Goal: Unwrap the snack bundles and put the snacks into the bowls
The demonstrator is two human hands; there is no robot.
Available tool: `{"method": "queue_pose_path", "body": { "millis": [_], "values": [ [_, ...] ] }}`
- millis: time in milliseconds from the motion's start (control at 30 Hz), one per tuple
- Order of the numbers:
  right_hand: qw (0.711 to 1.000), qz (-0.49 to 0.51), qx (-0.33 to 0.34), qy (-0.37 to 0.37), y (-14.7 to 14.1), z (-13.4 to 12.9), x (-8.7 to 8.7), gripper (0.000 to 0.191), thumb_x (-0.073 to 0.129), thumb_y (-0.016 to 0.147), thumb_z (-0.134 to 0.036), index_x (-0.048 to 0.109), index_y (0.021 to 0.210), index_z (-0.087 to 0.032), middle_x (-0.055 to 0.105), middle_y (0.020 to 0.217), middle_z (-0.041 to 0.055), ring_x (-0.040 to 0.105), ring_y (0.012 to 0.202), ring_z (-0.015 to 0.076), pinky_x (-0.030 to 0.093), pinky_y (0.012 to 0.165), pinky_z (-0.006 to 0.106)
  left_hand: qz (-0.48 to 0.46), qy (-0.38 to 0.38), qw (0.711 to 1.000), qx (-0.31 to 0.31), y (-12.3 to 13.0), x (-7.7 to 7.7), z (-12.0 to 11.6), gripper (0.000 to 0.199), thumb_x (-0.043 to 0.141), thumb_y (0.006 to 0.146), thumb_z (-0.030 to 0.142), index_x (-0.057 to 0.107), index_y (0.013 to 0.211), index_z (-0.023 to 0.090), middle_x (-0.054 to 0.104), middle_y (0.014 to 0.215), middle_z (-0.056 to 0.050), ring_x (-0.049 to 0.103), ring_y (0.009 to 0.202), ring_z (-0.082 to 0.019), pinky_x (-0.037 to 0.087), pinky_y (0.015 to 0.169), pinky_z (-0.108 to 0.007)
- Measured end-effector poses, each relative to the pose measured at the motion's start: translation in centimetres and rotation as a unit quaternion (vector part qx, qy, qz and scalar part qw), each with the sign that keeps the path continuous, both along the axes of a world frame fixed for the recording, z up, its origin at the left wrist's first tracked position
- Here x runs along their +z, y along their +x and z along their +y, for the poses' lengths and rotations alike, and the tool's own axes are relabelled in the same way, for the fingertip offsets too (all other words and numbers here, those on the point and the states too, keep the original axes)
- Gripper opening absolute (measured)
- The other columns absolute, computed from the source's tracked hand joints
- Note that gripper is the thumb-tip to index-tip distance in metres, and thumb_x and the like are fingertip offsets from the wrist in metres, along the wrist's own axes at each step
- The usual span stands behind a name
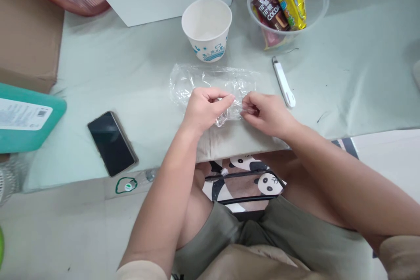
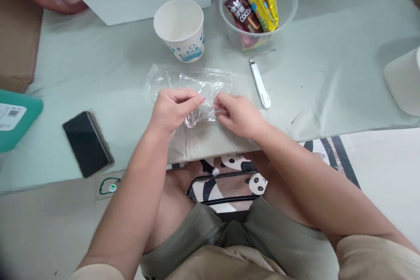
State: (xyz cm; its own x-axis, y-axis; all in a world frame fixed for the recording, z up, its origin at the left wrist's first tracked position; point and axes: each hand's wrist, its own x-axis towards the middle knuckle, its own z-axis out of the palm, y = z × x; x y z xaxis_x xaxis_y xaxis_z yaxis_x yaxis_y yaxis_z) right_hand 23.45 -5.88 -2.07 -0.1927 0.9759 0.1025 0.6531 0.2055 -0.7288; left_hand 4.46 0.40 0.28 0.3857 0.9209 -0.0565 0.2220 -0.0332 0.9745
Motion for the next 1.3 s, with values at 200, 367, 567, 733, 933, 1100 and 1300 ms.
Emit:
{"method": "queue_pose_path", "body": {
  "millis": [200, 367, 567, 733, 933, 1100, 1300],
  "values": [
    [1.000, 0.003, -0.010, -0.024, -0.1, 0.1, 0.1, 0.017, 0.057, 0.078, -0.016, 0.045, 0.089, -0.023, 0.046, 0.062, -0.0058, 0.043, 0.056, 0.0124, 0.036, 0.062, 0.027, -0.072, 0.035, 0.997, 0.009, 0.2, -0.4, -0.1, 0.013, 0.076, 0.078, 0.027, 0.078, 0.066, 0.020, 0.071, 0.072, -0.001, 0.054, 0.063, -0.010, 0.042, 0.057, -0.024],
    [0.999, 0.025, 0.002, 0.033, 0.3, -0.1, 0.1, 0.017, 0.066, 0.084, -0.029, 0.060, 0.098, -0.022, 0.055, 0.072, -0.0037, 0.042, 0.055, 0.0102, 0.038, 0.060, 0.028, -0.056, 0.084, 0.993, -0.055, -0.4, -0.7, 0.2, 0.014, 0.075, 0.082, 0.031, 0.080, 0.073, 0.021, 0.076, 0.080, -0.003, 0.060, 0.068, -0.012, 0.046, 0.059, -0.024],
    [0.987, 0.092, -0.026, 0.131, 0.2, -0.8, 0.7, 0.002, 0.064, 0.086, -0.021, 0.064, 0.086, -0.023, 0.067, 0.088, 0.0026, 0.063, 0.082, 0.0173, 0.049, 0.076, 0.033, -0.029, 0.047, 0.989, -0.141, -1.3, -0.2, 0.1, 0.027, 0.077, 0.080, 0.041, 0.081, 0.097, 0.020, 0.078, 0.089, -0.005, 0.062, 0.065, -0.011, 0.050, 0.059, -0.025],
    [0.931, 0.303, -0.193, 0.065, 1.2, -0.5, 0.7, 0.010, 0.062, 0.083, -0.021, 0.053, 0.081, -0.024, 0.064, 0.076, -0.0017, 0.066, 0.076, 0.0158, 0.053, 0.078, 0.035, 0.026, 0.080, 0.988, -0.131, -3.1, 0.0, 0.3, 0.056, 0.081, 0.072, 0.056, 0.075, 0.114, 0.020, 0.079, 0.111, -0.009, 0.073, 0.103, -0.023, 0.058, 0.094, -0.034],
    [0.807, 0.462, -0.368, 0.012, 2.5, 0.9, 1.0, 0.017, 0.059, 0.077, -0.019, 0.044, 0.083, -0.025, 0.058, 0.062, -0.0072, 0.062, 0.054, 0.0119, 0.048, 0.057, 0.025, 0.108, 0.150, 0.972, -0.142, -4.8, 0.1, 0.4, 0.066, 0.083, 0.072, 0.057, 0.071, 0.126, 0.021, 0.073, 0.135, -0.011, 0.062, 0.136, -0.032, 0.047, 0.118, -0.046],
    [0.768, 0.483, -0.420, -0.015, 3.0, 1.4, 1.4, 0.016, 0.058, 0.081, -0.024, 0.042, 0.083, -0.025, 0.055, 0.058, -0.0085, 0.058, 0.048, 0.0112, 0.041, 0.047, 0.021, 0.227, 0.203, 0.944, -0.128, -4.9, -0.4, 0.8, 0.057, 0.086, 0.069, 0.029, 0.072, 0.124, 0.024, 0.061, 0.153, -0.009, 0.038, 0.156, -0.035, 0.027, 0.131, -0.058],
    [0.800, 0.427, -0.421, -0.009, 3.3, 1.4, 1.2, 0.020, 0.060, 0.083, -0.027, 0.041, 0.089, -0.027, 0.057, 0.058, -0.0088, 0.057, 0.045, 0.0132, 0.035, 0.042, 0.023, 0.064, 0.163, 0.985, -0.008, -4.4, -1.4, 1.6, 0.026, 0.062, 0.093, 0.039, 0.075, 0.079, 0.021, 0.080, 0.108, -0.007, 0.071, 0.118, -0.025, 0.054, 0.108, -0.041]
  ]
}}
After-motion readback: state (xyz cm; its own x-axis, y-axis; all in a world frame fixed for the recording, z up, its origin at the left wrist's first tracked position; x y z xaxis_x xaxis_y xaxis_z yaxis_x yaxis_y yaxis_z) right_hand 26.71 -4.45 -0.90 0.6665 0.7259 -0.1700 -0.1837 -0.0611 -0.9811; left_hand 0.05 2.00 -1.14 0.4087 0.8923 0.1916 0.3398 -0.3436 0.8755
